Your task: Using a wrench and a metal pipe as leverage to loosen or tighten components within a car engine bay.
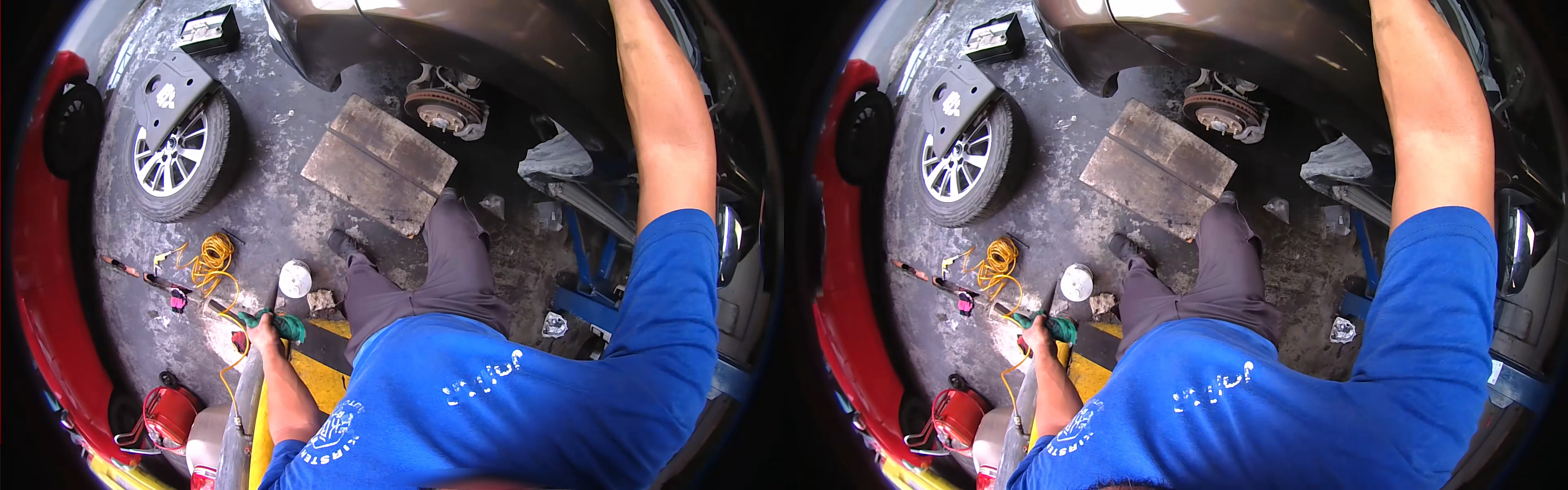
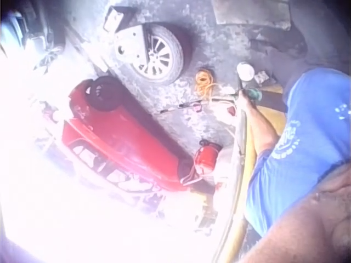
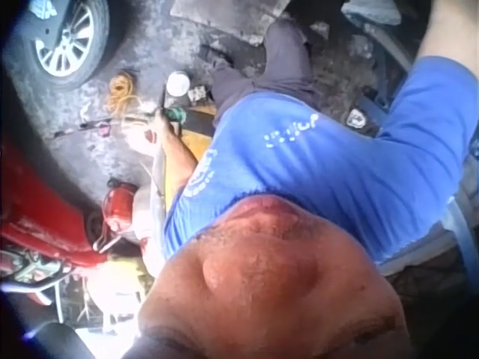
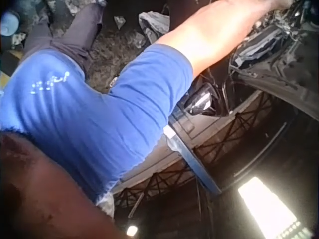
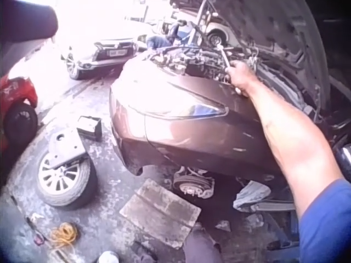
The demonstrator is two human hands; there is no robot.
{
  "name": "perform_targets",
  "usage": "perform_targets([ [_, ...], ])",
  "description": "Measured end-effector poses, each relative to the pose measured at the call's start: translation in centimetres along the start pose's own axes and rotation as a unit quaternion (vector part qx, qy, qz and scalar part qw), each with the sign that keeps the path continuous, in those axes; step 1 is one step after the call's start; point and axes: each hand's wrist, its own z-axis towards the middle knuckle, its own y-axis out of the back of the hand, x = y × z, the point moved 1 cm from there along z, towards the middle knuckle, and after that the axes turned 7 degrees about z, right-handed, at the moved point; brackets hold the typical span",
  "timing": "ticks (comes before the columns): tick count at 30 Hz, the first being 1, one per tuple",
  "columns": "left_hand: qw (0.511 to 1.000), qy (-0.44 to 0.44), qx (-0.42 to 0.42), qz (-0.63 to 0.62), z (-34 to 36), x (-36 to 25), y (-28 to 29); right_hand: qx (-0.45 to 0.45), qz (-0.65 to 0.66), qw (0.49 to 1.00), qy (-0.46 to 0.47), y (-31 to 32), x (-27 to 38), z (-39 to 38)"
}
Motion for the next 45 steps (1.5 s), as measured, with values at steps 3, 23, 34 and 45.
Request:
perform_targets([
  [3,0.999,-0.030,-0.003,-0.012,0.1,-3.1,-0.9,-0.012,-0.055,0.998,0.029,0.5,-0.8,-0.3],
  [23,0.975,-0.174,0.090,-0.103,-1.5,-19.4,-4.3,0.042,0.049,0.997,0.043,-0.7,-5.2,1.4],
  [34,0.846,-0.365,0.220,-0.320,-7.3,-44.3,-10.6,0.116,0.253,0.955,-0.102,1.7,-4.7,0.8],
  [45,0.773,-0.409,0.355,-0.330,-12.1,-67.9,-19.3,0.136,0.294,0.927,-0.190,2.9,-6.2,-0.7],
])
